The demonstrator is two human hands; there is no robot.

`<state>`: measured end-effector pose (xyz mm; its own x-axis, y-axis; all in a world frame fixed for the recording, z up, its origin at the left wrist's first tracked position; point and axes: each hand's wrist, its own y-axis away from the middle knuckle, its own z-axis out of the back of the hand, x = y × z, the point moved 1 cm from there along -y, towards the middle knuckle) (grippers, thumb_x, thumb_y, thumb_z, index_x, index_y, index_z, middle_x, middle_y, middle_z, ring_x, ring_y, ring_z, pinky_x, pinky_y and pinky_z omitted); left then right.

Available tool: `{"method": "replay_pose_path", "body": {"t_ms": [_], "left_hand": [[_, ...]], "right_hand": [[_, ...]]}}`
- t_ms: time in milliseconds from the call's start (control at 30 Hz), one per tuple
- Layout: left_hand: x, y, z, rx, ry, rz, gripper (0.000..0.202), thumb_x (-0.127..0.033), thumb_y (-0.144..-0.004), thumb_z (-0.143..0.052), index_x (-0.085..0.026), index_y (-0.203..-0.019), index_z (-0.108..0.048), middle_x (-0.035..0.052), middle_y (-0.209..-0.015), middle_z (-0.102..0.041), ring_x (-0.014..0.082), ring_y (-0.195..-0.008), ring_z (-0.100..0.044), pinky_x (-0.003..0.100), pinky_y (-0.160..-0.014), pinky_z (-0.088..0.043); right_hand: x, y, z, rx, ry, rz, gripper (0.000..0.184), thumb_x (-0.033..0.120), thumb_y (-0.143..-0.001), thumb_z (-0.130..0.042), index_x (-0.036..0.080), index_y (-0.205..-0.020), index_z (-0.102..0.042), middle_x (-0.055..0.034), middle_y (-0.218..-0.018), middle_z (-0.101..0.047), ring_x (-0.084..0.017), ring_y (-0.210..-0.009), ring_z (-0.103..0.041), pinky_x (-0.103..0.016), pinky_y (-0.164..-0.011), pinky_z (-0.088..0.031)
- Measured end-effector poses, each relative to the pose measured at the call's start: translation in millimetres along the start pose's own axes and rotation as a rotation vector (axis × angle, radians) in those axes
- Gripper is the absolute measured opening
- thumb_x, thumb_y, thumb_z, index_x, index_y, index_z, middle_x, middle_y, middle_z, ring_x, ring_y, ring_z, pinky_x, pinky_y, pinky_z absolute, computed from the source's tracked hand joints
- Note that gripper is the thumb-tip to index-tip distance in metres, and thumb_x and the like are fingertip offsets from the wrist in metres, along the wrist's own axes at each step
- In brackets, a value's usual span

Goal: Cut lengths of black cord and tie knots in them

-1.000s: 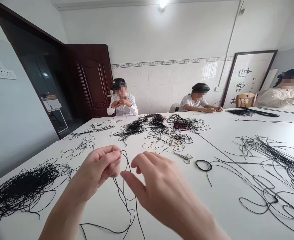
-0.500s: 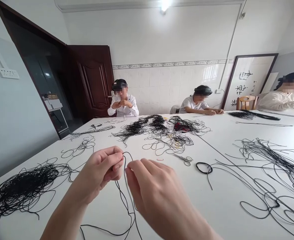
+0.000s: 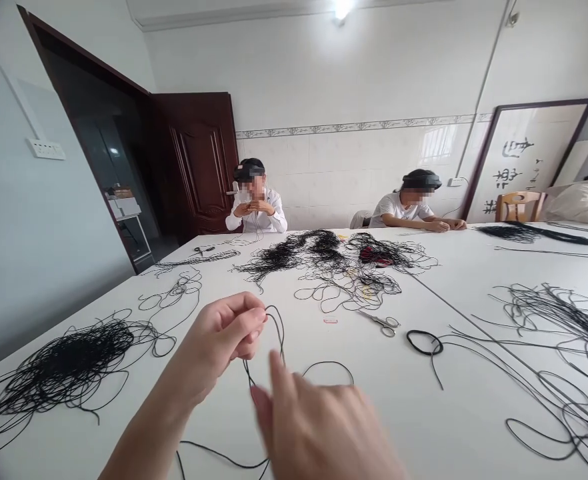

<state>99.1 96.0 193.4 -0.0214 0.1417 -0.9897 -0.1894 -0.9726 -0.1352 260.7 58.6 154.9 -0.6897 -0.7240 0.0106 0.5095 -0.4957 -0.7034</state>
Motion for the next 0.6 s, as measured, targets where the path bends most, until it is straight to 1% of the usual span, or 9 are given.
{"method": "replay_pose_path", "body": {"t_ms": [100, 133, 200, 233, 300, 367, 433, 533, 600], "left_hand": [[-1, 3, -0.5, 0.009, -0.016, -0.012, 0.023, -0.032, -0.090, -0.058, -0.018, -0.072, -0.053, -0.0073, -0.060, -0.043, 0.0064, -0.051, -0.031, 0.023, -0.050, -0.025], [-1, 5, -1.1, 0.017, -0.022, -0.016, 0.023, -0.032, -0.090, -0.058, -0.019, -0.072, -0.053, -0.0072, -0.060, -0.042, 0.0068, -0.051, -0.031, 0.024, -0.050, -0.024], [-2, 7, -3.0, 0.044, -0.021, -0.025, 0.023, -0.031, -0.091, -0.057, -0.019, -0.072, -0.054, -0.0073, -0.058, -0.041, 0.0075, -0.052, -0.030, 0.024, -0.050, -0.024], [-3, 8, -4.2, 0.066, -0.006, -0.027, 0.022, -0.030, -0.091, -0.057, -0.019, -0.072, -0.054, -0.0073, -0.058, -0.040, 0.0076, -0.052, -0.029, 0.024, -0.050, -0.024], [-4, 8, -6.4, 0.124, 0.061, -0.021, 0.020, -0.026, -0.090, -0.056, -0.018, -0.072, -0.056, -0.0075, -0.056, -0.041, 0.0072, -0.051, -0.028, 0.024, -0.050, -0.023], [-5, 8, -7.0, 0.185, 0.153, -0.003, 0.019, -0.021, -0.089, -0.056, -0.017, -0.071, -0.057, -0.0074, -0.054, -0.042, 0.0065, -0.050, -0.029, 0.023, -0.050, -0.021], [-5, 6, -5.2, 0.234, 0.296, 0.030, 0.019, -0.017, -0.087, -0.057, -0.015, -0.068, -0.059, -0.0074, -0.052, -0.042, 0.0051, -0.048, -0.030, 0.022, -0.049, -0.022], [-6, 6, 1.2, 0.261, 0.522, 0.055, 0.023, -0.017, -0.086, -0.059, -0.013, -0.064, -0.057, -0.0080, -0.051, -0.043, 0.0022, -0.043, -0.027, 0.019, -0.049, -0.029], [-7, 6, 5.3, 0.240, 0.652, 0.045, 0.024, -0.022, -0.086, -0.061, -0.013, -0.064, -0.056, -0.0098, -0.052, -0.040, 0.0009, -0.042, -0.024, 0.017, -0.048, -0.032]], "right_hand": [[-13, -6, -1, -0.004, 0.008, -0.114, 0.040, 0.028, -0.102, -0.038, -0.002, -0.121, -0.057, 0.0074, -0.036, -0.048, -0.012, -0.022, -0.042, -0.024, -0.024, -0.027], [-16, -8, 0, -0.031, 0.001, -0.139, 0.044, 0.030, -0.103, -0.037, -0.003, -0.126, -0.054, 0.0071, -0.038, -0.049, -0.012, -0.023, -0.044, -0.023, -0.025, -0.030], [-18, -14, 2, -0.110, -0.009, -0.179, 0.047, 0.037, -0.102, -0.039, 0.003, -0.132, -0.051, 0.0009, -0.054, -0.062, -0.012, -0.034, -0.054, -0.020, -0.031, -0.040], [-18, -17, 3, -0.141, -0.019, -0.201, 0.043, 0.039, -0.102, -0.041, 0.008, -0.129, -0.054, -0.0023, -0.066, -0.067, -0.011, -0.040, -0.058, -0.020, -0.035, -0.045], [-17, -23, 4, -0.165, -0.067, -0.225, 0.026, 0.036, -0.100, -0.045, 0.017, -0.105, -0.061, -0.0039, -0.078, -0.067, -0.009, -0.047, -0.058, -0.018, -0.040, -0.048], [-15, -27, 6, -0.164, -0.151, -0.215, 0.021, 0.027, -0.099, -0.047, 0.020, -0.082, -0.057, -0.0009, -0.075, -0.062, -0.007, -0.048, -0.054, -0.017, -0.044, -0.046], [-13, -29, 9, -0.175, -0.228, -0.190, 0.023, 0.021, -0.098, -0.048, 0.021, -0.076, -0.053, 0.0011, -0.071, -0.059, -0.007, -0.052, -0.054, -0.017, -0.049, -0.047], [-12, -28, 15, -0.216, -0.327, -0.167, 0.015, 0.016, -0.098, -0.048, 0.022, -0.090, -0.060, 0.0006, -0.077, -0.063, -0.009, -0.062, -0.060, -0.018, -0.056, -0.050], [-11, -25, 18, -0.263, -0.377, -0.151, 0.020, 0.013, -0.098, -0.046, 0.023, -0.103, -0.062, -0.0010, -0.083, -0.064, -0.010, -0.067, -0.063, -0.018, -0.057, -0.051]]}}
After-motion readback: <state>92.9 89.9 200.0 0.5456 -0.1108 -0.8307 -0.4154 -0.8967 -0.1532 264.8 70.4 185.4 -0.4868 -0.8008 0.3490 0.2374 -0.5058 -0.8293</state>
